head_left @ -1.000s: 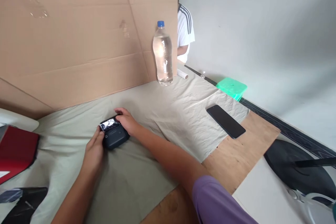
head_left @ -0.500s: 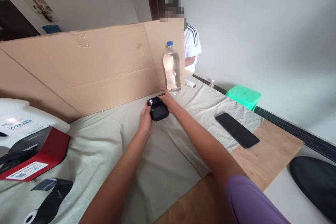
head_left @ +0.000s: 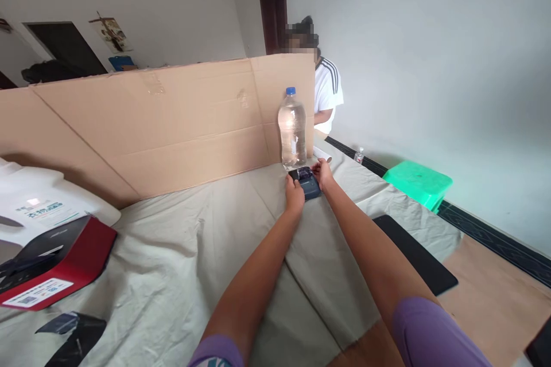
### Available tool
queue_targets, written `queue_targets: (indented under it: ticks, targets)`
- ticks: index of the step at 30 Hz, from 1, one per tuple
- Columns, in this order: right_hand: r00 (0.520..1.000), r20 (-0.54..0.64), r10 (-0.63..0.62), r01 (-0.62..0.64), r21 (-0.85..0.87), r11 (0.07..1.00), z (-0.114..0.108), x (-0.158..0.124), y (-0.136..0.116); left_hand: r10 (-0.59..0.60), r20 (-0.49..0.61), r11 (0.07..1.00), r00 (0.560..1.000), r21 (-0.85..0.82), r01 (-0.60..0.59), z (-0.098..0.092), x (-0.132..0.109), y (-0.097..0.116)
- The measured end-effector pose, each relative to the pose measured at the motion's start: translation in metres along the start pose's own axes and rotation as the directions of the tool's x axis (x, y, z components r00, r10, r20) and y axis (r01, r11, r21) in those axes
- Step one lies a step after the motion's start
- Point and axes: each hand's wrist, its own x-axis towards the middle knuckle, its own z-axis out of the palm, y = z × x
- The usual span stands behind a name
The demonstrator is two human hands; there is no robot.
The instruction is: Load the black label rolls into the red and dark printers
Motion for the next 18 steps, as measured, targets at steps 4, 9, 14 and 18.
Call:
queue_targets:
  ticks: [4, 9, 14, 18]
  targets:
    - [0.999, -0.026, -0.037, 0.036, -0.036, 0.999, -0.005, 0.008, 0.008, -0.054, -0.043, 0.996, 0.998, 0.069, 0.057, -0.005, -0.003, 0.009]
    - [0.979, 0.0, -0.204, 0.203, -0.1, 0.974, -0.026, -0.011, -0.002, -0.009, -0.097, 0.993, 0.995, 0.113, 0.02, -0.093, -0.033, 0.02]
    - [0.922, 0.111, -0.371, 0.382, -0.415, 0.826, -0.053, -0.06, 0.015, 0.251, -0.406, 0.962, 0.879, 0.205, -0.18, -0.278, -0.073, 0.047]
    - [0.732, 0.332, -0.595, 0.592, -0.742, 0.315, -0.035, -0.113, 0.045, 0.427, -0.679, 0.896, 0.596, 0.407, -0.179, -0.423, -0.107, 0.074]
